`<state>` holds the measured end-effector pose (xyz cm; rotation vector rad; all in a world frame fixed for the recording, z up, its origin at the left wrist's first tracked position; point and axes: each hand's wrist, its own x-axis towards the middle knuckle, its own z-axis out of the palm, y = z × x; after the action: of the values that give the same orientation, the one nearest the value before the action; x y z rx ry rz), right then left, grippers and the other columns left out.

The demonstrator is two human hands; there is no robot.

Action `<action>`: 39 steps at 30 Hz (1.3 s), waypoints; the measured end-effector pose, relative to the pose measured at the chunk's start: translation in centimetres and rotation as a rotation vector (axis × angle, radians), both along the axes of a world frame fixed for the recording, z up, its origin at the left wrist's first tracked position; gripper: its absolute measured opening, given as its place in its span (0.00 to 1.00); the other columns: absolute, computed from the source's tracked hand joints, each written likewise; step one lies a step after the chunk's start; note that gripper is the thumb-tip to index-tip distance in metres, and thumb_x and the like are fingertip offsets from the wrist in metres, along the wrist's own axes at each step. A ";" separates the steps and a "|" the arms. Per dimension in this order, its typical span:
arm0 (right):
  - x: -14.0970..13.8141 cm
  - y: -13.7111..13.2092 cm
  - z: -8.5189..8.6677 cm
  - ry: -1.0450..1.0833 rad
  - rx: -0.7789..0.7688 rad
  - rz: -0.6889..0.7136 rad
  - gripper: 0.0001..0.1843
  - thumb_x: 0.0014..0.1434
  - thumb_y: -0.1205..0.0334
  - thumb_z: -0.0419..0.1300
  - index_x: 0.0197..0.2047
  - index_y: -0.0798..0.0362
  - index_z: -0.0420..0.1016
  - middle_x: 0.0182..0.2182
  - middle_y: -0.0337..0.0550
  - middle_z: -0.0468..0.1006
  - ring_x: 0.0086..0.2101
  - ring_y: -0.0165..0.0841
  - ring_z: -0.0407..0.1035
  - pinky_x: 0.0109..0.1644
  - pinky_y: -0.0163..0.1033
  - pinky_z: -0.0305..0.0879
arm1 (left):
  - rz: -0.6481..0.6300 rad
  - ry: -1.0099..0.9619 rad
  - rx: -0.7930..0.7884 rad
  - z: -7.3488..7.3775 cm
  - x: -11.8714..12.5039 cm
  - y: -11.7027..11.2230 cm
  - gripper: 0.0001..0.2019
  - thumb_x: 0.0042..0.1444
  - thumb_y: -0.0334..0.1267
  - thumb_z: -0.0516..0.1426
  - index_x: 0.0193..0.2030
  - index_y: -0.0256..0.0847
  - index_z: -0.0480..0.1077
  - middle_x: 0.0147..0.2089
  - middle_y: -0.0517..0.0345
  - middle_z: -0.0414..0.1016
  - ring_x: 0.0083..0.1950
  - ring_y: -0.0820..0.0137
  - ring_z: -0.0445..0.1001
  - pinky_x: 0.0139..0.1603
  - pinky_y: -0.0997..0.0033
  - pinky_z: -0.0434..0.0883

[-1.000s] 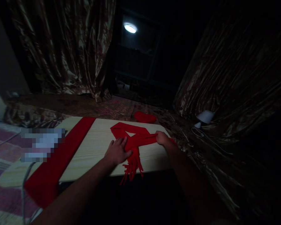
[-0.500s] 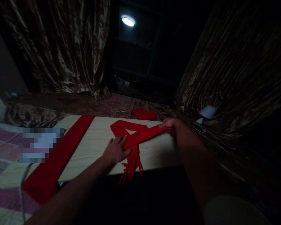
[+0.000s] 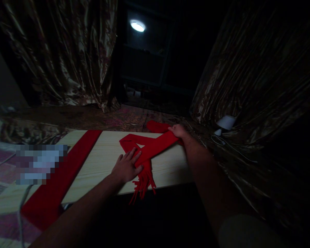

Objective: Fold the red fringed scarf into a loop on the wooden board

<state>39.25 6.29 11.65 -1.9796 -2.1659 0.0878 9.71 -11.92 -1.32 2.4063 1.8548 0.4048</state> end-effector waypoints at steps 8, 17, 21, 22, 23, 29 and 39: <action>0.0 -2.1 -5.4 -0.098 0.207 0.050 0.12 0.63 0.65 0.57 0.47 0.56 0.78 0.48 0.51 0.80 0.47 0.36 0.73 0.51 0.35 0.63 | 0.052 0.006 -0.004 -0.2 0.2 0.1 0.42 0.63 0.63 0.45 0.76 0.35 0.51 0.75 0.41 0.54 0.75 0.51 0.53 0.71 0.51 0.49; 7.0 -8.4 -9.1 -0.265 0.124 0.356 0.15 0.52 0.73 0.58 0.36 0.51 0.84 0.63 0.45 0.71 0.67 0.43 0.53 0.69 0.49 0.50 | 0.045 -0.011 0.003 -0.8 0.0 0.6 0.42 0.62 0.63 0.45 0.76 0.37 0.52 0.75 0.41 0.55 0.75 0.51 0.52 0.71 0.51 0.49; 8.0 -9.2 -10.3 -0.420 0.089 0.277 0.29 0.54 0.72 0.56 0.59 0.50 0.77 0.74 0.44 0.49 0.72 0.47 0.36 0.70 0.59 0.43 | 0.046 0.008 -0.016 -0.5 0.0 0.5 0.41 0.63 0.62 0.45 0.76 0.36 0.52 0.75 0.41 0.54 0.75 0.51 0.52 0.71 0.51 0.49; 8.0 -9.0 -10.5 -0.433 0.066 0.258 0.31 0.56 0.73 0.55 0.62 0.50 0.74 0.74 0.45 0.49 0.72 0.47 0.37 0.70 0.59 0.43 | 0.047 0.013 -0.017 -0.5 0.0 0.4 0.41 0.63 0.62 0.45 0.76 0.36 0.52 0.75 0.41 0.54 0.75 0.51 0.52 0.71 0.50 0.50; 8.0 -8.6 -10.5 -0.441 0.044 0.241 0.32 0.57 0.73 0.54 0.65 0.51 0.71 0.74 0.45 0.50 0.72 0.46 0.38 0.70 0.58 0.44 | 0.047 0.018 -0.014 -0.4 0.1 0.4 0.41 0.63 0.61 0.45 0.76 0.36 0.52 0.75 0.41 0.55 0.75 0.51 0.53 0.71 0.50 0.50; 6.8 -6.3 -9.5 -0.325 0.170 0.002 0.28 0.61 0.72 0.52 0.64 0.59 0.70 0.69 0.60 0.61 0.68 0.50 0.49 0.69 0.55 0.48 | 0.046 0.032 -0.007 -0.6 0.0 0.5 0.40 0.64 0.60 0.45 0.75 0.35 0.53 0.75 0.41 0.55 0.75 0.52 0.53 0.71 0.50 0.50; 6.9 -3.8 -9.2 0.105 0.036 -0.243 0.32 0.58 0.68 0.60 0.66 0.55 0.68 0.67 0.61 0.63 0.62 0.48 0.62 0.62 0.45 0.59 | 0.048 0.032 -0.006 -0.5 0.1 0.5 0.40 0.63 0.60 0.45 0.75 0.35 0.54 0.75 0.41 0.56 0.75 0.51 0.54 0.71 0.50 0.52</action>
<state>46.17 2.51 2.41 -2.1488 -1.8356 0.1120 9.80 -11.38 -1.80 2.3819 1.9272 0.3657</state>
